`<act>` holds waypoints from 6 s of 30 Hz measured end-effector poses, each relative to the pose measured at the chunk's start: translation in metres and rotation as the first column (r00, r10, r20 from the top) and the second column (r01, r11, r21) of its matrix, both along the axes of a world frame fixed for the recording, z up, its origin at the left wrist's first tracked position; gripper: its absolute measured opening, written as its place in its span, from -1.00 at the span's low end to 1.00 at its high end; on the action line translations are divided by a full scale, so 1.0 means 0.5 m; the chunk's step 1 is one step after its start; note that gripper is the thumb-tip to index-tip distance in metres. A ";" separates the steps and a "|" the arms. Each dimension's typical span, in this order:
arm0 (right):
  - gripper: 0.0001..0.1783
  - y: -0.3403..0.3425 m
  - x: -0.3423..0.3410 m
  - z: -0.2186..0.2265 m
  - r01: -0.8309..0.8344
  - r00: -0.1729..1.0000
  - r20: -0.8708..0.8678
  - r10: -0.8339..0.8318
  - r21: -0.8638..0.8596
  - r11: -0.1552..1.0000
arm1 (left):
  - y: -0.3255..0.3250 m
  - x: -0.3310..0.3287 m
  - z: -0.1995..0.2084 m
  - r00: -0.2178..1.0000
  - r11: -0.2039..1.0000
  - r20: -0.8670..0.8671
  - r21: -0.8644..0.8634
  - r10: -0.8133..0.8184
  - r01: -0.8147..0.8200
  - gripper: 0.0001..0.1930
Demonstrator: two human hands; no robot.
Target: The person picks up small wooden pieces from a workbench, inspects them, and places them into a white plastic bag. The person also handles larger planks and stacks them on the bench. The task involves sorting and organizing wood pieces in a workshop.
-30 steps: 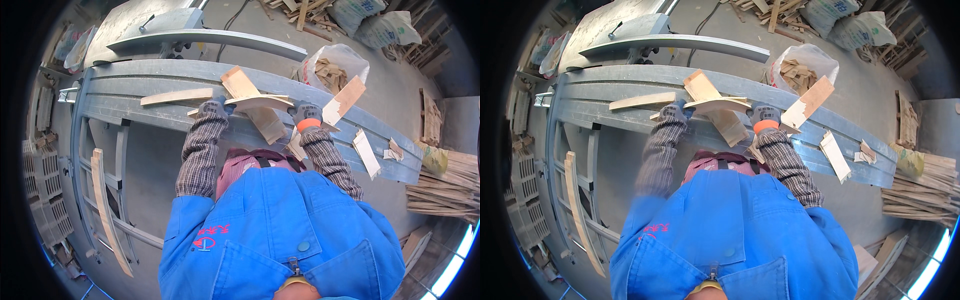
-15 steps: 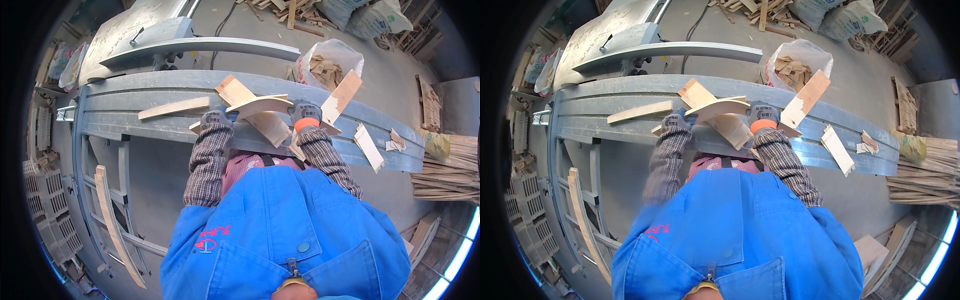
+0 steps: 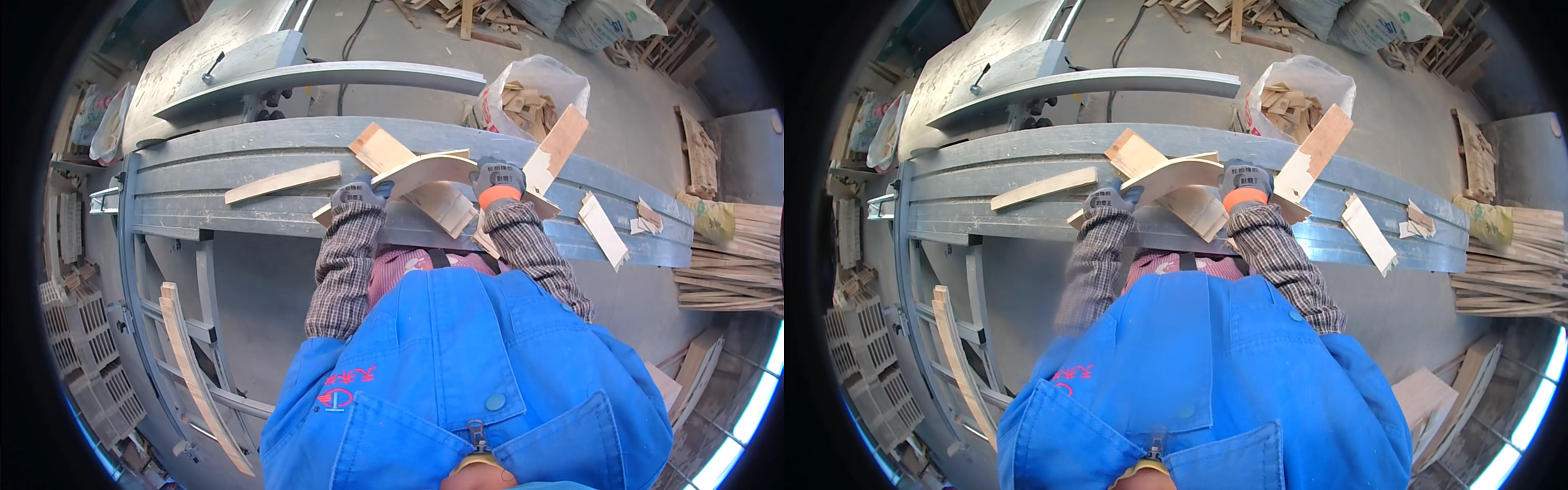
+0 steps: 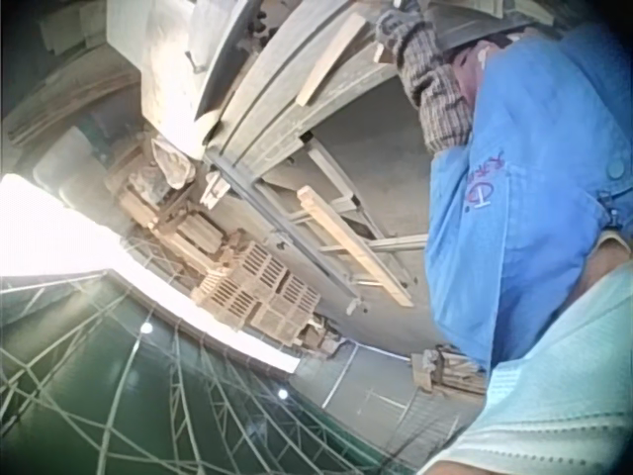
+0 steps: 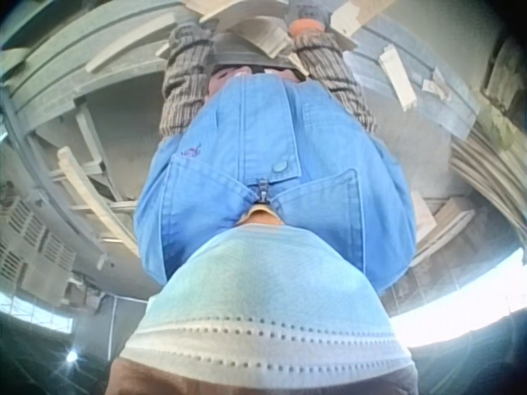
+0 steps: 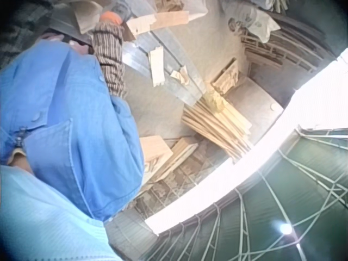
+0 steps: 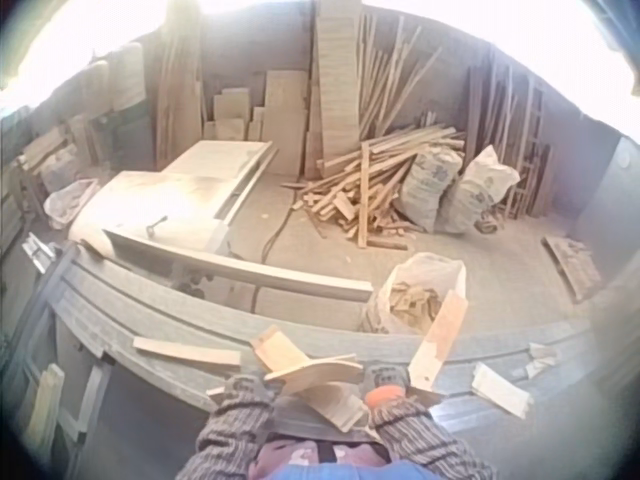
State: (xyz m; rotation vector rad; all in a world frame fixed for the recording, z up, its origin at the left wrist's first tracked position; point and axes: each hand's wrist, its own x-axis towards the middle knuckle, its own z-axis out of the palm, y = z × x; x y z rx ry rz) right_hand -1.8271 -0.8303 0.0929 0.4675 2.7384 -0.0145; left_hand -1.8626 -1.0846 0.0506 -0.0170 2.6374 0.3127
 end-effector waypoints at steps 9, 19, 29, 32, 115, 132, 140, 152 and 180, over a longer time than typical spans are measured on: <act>-0.61 -0.089 0.071 -0.079 -0.032 0.985 -0.174 -0.008 -0.228 0.973 | 0.064 0.014 -0.014 0.910 0.896 0.055 0.161 0.411 -0.414 -0.40; -0.71 0.050 0.116 -0.051 -0.239 0.953 -0.249 0.176 -0.251 0.938 | 0.010 -0.063 -0.002 0.972 0.954 0.065 0.185 0.226 -0.235 -0.29; -0.65 0.096 0.119 0.062 -0.295 0.746 -0.639 0.186 -0.066 0.953 | 0.047 -0.075 0.008 0.926 0.918 -0.370 0.389 0.078 0.079 -0.12; -0.57 0.055 0.101 0.060 -0.292 0.669 -0.742 0.039 -0.214 0.932 | 0.171 0.024 -0.042 0.976 0.457 -0.070 0.889 0.205 -0.032 -0.19; -0.13 0.527 -0.187 -0.048 0.131 0.735 0.179 -0.654 -0.984 -0.123 | 0.361 0.024 0.104 0.683 -0.138 0.715 0.699 0.152 -0.702 -0.33; -0.29 0.321 0.092 0.016 0.387 0.897 0.441 -0.014 -0.803 -0.454 | 0.434 0.036 0.096 0.709 -0.456 0.703 0.615 -0.053 -0.644 -0.36; -0.15 0.420 0.137 0.008 0.299 0.950 0.312 -0.008 -0.919 -0.258 | 0.295 0.062 0.022 0.651 -0.386 0.738 0.661 0.177 -0.644 -0.38; 0.09 0.453 0.265 0.056 -0.352 0.919 -0.338 0.201 -0.478 0.805 | 0.235 0.037 0.125 0.531 0.858 -0.836 0.165 -0.141 0.487 0.08; -0.59 0.179 0.302 0.006 -0.197 0.972 -0.209 0.109 -0.471 0.860 | 0.369 0.232 0.047 0.922 0.833 -0.115 0.399 -0.370 0.384 -0.55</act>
